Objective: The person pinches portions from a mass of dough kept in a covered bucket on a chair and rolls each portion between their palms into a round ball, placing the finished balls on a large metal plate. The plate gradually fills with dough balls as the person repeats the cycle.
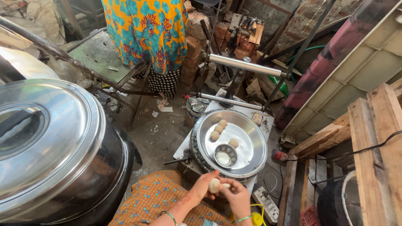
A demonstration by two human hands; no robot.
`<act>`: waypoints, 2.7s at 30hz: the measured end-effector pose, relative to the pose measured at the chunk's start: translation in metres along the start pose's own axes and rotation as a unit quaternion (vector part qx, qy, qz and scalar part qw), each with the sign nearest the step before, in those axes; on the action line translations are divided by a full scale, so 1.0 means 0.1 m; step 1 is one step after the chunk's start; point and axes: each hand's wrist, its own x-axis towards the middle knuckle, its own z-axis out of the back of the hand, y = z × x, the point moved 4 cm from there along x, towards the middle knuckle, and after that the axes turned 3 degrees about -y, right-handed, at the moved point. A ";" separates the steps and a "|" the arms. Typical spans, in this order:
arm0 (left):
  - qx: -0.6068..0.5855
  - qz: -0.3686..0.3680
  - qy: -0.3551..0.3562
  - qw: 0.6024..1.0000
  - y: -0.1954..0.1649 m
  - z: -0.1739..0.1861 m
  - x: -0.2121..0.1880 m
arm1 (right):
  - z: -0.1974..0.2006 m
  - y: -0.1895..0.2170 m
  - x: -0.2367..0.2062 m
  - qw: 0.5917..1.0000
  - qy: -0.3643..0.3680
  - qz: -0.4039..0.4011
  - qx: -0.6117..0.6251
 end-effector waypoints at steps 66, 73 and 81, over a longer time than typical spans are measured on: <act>-0.143 -0.028 -0.011 0.989 -0.26 -0.08 -0.23 | -0.44 0.47 -0.29 0.991 -0.033 0.083 -0.097; 0.077 -0.053 -0.037 0.995 -0.21 -0.17 -0.25 | -0.37 0.56 -0.32 0.976 -0.100 0.087 -0.175; 0.181 -0.098 -0.047 0.977 -0.22 -0.24 -0.23 | -0.07 0.25 -0.14 0.981 -0.140 0.053 -0.125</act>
